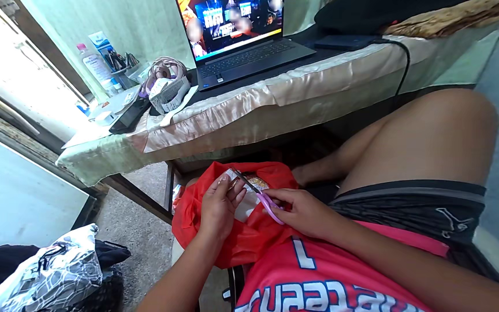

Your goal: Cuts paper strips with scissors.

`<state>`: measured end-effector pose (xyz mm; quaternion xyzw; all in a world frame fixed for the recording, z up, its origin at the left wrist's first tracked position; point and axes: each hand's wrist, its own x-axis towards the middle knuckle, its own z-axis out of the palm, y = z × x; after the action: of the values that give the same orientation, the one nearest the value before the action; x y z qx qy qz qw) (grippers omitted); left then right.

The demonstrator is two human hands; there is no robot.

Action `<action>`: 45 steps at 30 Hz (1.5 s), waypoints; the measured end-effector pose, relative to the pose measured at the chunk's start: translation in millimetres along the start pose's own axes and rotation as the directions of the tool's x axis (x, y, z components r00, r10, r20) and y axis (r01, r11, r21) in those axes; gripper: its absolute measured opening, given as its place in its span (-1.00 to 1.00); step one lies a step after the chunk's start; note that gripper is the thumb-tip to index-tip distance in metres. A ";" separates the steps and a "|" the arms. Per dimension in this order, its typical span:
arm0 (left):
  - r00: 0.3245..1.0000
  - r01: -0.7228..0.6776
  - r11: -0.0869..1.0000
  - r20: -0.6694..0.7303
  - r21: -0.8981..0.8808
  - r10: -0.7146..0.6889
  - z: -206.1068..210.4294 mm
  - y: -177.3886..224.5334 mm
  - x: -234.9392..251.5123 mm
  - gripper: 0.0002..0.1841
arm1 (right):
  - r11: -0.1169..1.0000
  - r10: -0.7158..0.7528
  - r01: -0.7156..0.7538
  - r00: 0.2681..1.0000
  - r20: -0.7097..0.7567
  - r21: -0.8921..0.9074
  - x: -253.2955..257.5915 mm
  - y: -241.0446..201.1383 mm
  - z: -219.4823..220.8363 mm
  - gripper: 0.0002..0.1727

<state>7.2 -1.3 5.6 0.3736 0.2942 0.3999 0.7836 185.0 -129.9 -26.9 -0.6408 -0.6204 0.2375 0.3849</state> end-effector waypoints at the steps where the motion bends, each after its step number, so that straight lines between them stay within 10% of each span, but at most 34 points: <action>1: 1.000 0.002 1.000 0.001 -0.001 -0.002 -0.2 0.1 -0.1 -0.65 | 1.000 -0.002 0.002 1.000 -0.003 -0.005 0.0 0.5 0.5 -0.53; 45: 1.000 0.009 1.000 -0.013 -0.004 -0.009 -0.4 1.3 -0.8 -0.65 | 0.996 -0.002 0.001 1.000 -0.017 -0.090 1.8 4.2 -2.2 -0.56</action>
<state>6.0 -1.4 6.6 0.3682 0.3001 0.3991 0.7843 189.5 -128.4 -28.7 -0.6589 -0.6277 0.2038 0.3611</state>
